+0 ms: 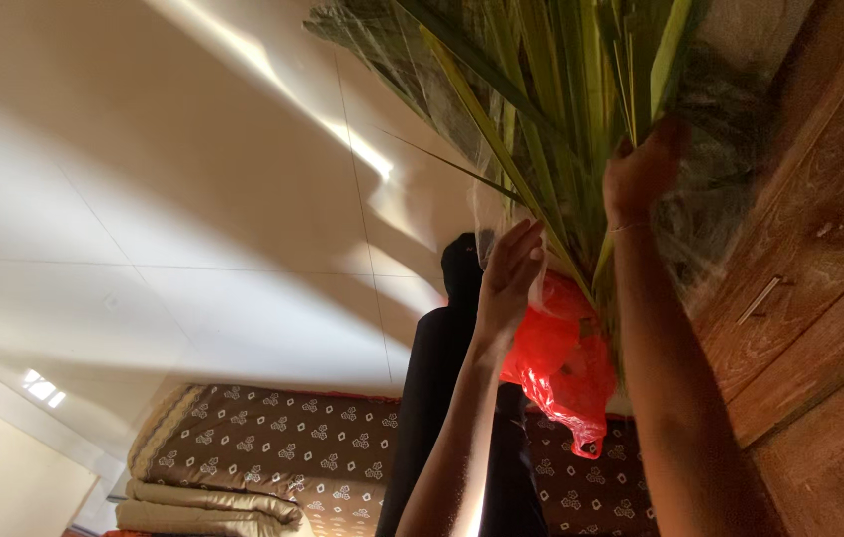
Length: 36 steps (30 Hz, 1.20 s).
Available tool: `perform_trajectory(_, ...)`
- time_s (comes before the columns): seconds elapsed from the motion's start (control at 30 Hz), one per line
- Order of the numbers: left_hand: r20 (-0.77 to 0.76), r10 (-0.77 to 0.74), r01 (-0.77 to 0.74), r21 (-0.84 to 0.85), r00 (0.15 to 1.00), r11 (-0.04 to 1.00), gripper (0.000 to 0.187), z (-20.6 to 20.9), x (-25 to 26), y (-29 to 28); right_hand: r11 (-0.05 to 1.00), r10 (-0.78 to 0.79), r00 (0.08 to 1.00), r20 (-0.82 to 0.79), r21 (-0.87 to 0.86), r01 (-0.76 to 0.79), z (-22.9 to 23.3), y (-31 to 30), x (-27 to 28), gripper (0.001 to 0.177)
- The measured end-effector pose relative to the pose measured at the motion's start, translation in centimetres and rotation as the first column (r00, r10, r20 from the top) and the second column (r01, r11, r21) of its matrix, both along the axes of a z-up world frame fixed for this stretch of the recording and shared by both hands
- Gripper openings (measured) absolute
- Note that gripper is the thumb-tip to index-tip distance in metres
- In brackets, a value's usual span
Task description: The person prepares long leaf strips by hand and using a knife, stripping away the central rib and weaving several strips together in a basket.
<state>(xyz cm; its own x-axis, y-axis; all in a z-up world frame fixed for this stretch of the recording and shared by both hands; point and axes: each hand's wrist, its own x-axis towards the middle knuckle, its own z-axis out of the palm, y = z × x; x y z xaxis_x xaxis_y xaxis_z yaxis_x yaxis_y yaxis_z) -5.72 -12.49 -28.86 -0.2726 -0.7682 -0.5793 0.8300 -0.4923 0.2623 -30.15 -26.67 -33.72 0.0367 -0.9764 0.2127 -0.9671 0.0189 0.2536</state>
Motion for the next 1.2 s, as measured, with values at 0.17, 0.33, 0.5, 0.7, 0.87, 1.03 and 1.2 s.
perform_trajectory(0.17, 0.030, -0.014, 0.015, -0.005, 0.999, 1.000, 0.052, -0.7, -0.7, 0.4, 0.997, -0.074, 0.965, 0.254, 0.001, 0.076, -2.0, 0.9, 4.4, 0.043)
perform_trajectory(0.33, -0.046, 0.083, -0.081, 0.030, 0.995, 0.996, 0.048, -1.9, -1.4, 1.0, 0.992, 0.070, 0.929, 0.364, 0.070, -0.102, -7.1, -1.6, 9.6, 0.060)
perform_trajectory(0.5, -0.066, 0.135, -0.132, 0.053, 0.989, 0.990, 0.049, -2.3, -1.1, 0.9, 0.964, 0.039, 0.976, 0.213, 0.248, -0.093, -11.0, -4.0, 11.0, 0.086)
perform_trajectory(0.7, -0.046, 0.060, -0.058, 0.060, 0.997, 0.997, 0.048, -2.1, 0.2, 0.2, 0.899, 0.010, 0.983, 0.181, 0.430, -0.088, -11.4, -5.2, 7.3, 0.036)
perform_trajectory(0.87, -0.036, 0.016, -0.015, 0.027, 0.999, 1.000, 0.046, -1.6, 0.3, 0.4, 0.923, 0.012, 0.947, 0.320, 0.362, -0.134, -6.6, -4.8, 5.3, 0.025)
perform_trajectory(1.03, -0.042, 0.012, -0.012, 0.011, 0.999, 1.000, 0.046, -2.3, 0.2, 0.8, 0.977, -0.137, 0.832, 0.538, 0.212, 0.024, -3.3, -5.5, 4.9, 0.042)
perform_trajectory(1.2, -0.063, 0.018, -0.018, 0.008, 0.998, 1.000, 0.047, -2.8, -0.1, 1.0, 0.967, 0.182, 0.800, 0.571, 0.046, -0.252, 0.6, -5.0, 7.9, 0.039)
